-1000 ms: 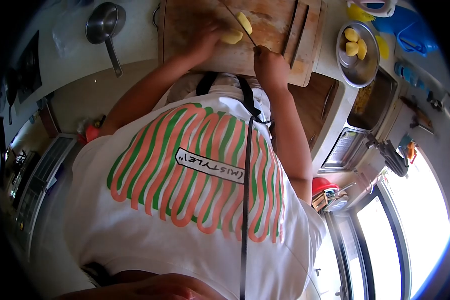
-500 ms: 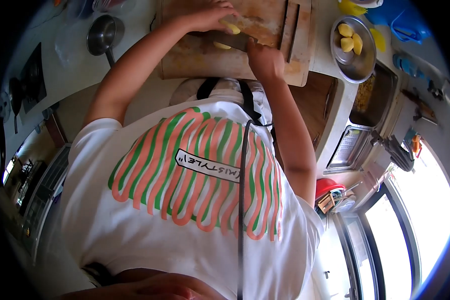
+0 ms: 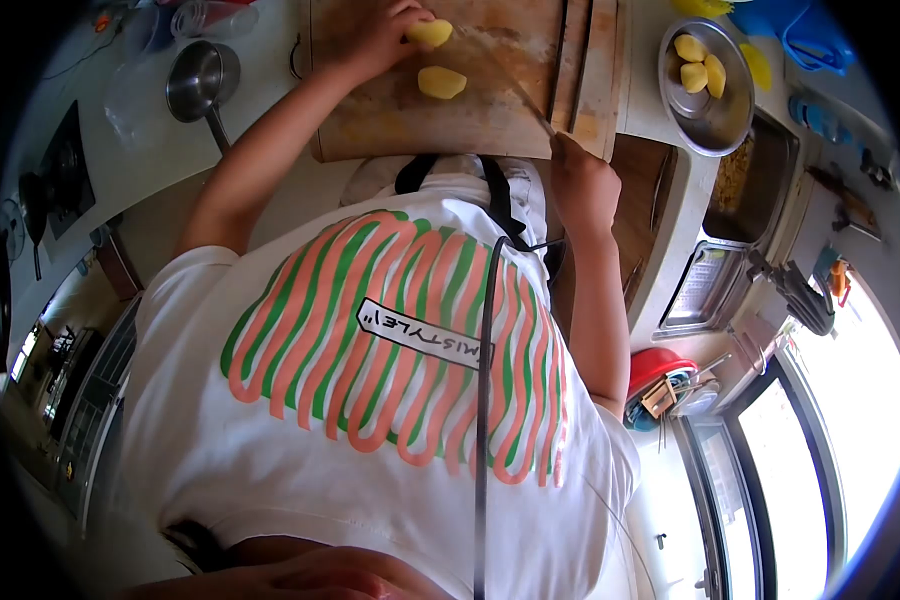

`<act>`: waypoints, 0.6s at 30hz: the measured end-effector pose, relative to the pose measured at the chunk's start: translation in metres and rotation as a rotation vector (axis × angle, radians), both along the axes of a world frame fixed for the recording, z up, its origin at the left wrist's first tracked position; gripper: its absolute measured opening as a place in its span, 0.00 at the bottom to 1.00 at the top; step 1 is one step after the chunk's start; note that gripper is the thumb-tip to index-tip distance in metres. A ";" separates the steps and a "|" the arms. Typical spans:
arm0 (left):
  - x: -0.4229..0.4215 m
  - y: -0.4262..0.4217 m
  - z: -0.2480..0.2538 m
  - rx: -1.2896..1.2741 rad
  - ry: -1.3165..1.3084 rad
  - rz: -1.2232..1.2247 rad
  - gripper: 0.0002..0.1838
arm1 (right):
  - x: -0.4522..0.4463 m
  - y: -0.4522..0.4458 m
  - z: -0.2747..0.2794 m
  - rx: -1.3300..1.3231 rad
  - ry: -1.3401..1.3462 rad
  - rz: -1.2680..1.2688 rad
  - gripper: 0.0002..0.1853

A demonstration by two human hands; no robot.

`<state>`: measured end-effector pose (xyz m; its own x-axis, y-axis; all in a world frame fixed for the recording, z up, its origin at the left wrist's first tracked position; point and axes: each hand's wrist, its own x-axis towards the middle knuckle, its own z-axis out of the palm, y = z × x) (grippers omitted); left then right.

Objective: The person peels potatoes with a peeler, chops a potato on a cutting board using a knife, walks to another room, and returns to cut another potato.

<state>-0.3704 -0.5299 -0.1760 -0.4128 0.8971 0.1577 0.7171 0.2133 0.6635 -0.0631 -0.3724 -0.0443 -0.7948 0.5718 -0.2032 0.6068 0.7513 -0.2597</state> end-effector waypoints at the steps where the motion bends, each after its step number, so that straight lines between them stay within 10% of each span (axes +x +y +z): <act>1: 0.011 0.001 0.008 0.017 -0.049 0.038 0.23 | 0.003 0.000 -0.005 -0.076 0.045 -0.065 0.11; 18: 0.064 0.000 -0.005 0.218 -0.104 0.411 0.23 | -0.043 -0.023 -0.009 -0.126 -0.079 -0.103 0.15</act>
<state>-0.3061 -0.5294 -0.1811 -0.7498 0.6070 0.2635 0.5302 0.3129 0.7880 -0.1058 -0.3954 -0.0529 -0.7121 0.6155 -0.3376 0.7011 0.6486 -0.2963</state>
